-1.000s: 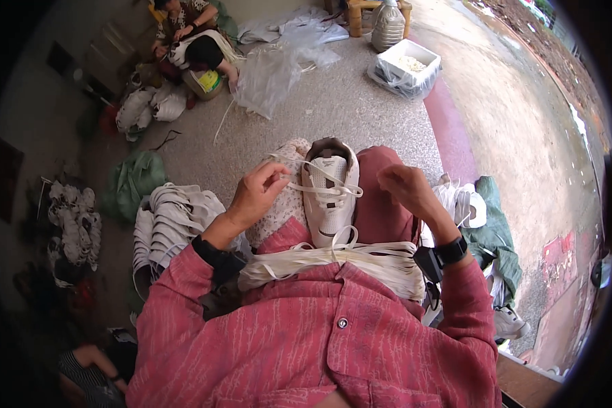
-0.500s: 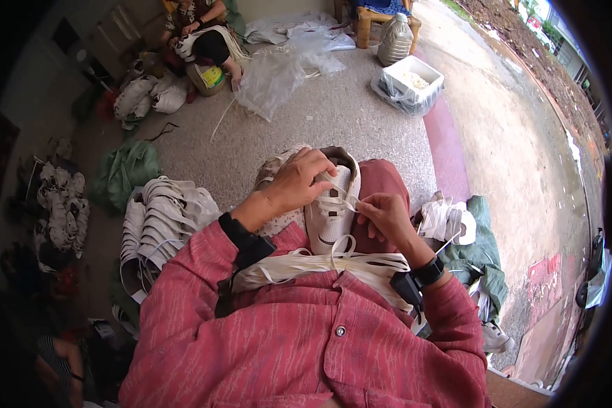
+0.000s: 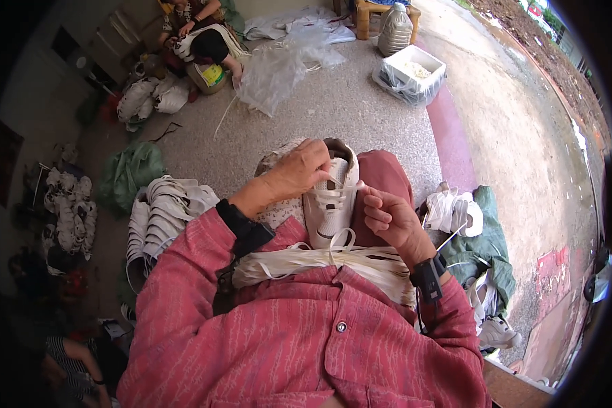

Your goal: The recorder is lacing a white sneaker by threading long white laces through the eyelets.

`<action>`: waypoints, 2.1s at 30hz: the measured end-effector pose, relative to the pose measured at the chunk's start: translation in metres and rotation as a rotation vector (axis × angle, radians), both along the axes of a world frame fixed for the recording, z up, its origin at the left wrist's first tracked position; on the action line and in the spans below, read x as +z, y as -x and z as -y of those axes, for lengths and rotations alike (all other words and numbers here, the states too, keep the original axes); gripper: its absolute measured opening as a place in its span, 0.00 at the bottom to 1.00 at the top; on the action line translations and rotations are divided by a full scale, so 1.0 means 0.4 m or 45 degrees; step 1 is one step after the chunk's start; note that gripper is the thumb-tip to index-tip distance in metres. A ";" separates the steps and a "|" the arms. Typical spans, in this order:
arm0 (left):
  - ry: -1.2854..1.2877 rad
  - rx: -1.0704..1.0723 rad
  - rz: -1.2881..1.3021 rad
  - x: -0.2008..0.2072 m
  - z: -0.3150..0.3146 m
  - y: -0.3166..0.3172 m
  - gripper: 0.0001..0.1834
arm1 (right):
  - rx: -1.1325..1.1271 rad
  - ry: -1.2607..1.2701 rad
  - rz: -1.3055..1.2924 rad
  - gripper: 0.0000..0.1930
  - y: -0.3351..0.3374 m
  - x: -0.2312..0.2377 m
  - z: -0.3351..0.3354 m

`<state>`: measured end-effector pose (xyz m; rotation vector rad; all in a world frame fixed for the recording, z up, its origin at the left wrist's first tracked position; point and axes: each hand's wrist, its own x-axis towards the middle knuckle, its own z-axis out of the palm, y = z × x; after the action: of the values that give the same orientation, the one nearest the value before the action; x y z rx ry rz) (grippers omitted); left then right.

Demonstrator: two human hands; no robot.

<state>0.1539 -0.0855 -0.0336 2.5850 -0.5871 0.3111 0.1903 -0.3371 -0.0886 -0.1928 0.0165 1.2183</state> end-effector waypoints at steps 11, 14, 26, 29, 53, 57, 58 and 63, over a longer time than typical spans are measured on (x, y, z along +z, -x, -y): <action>1.086 0.496 -1.017 0.065 -0.055 0.203 0.16 | -0.241 0.791 0.823 0.16 0.000 0.066 0.010; 1.626 0.377 -1.326 0.007 -0.030 0.277 0.23 | -0.473 0.984 1.759 0.14 0.000 0.087 -0.025; 2.614 -0.013 -1.176 -0.116 -0.030 0.236 0.25 | -0.133 0.722 2.553 0.04 -0.089 0.101 -0.081; 2.518 0.148 -1.406 -0.103 -0.033 0.256 0.24 | -0.246 1.010 2.506 0.05 -0.089 0.115 -0.087; 2.272 0.246 -0.101 0.043 -0.302 0.396 0.12 | -0.376 0.665 2.092 0.03 0.016 0.140 -0.115; 2.284 0.417 0.102 0.027 -0.396 0.491 0.10 | -0.241 0.657 1.422 0.02 0.045 0.195 0.041; 2.371 0.502 0.170 0.014 -0.421 0.517 0.09 | -0.405 0.670 1.427 0.02 0.043 0.195 0.090; 2.638 0.496 0.293 -0.065 -0.566 0.635 0.09 | -1.023 0.760 1.030 0.08 0.032 0.151 0.389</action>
<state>-0.1001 0.1411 -0.0594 0.5924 0.2523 0.7597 0.1776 -0.4927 -0.0281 -1.0803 -0.2294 0.2428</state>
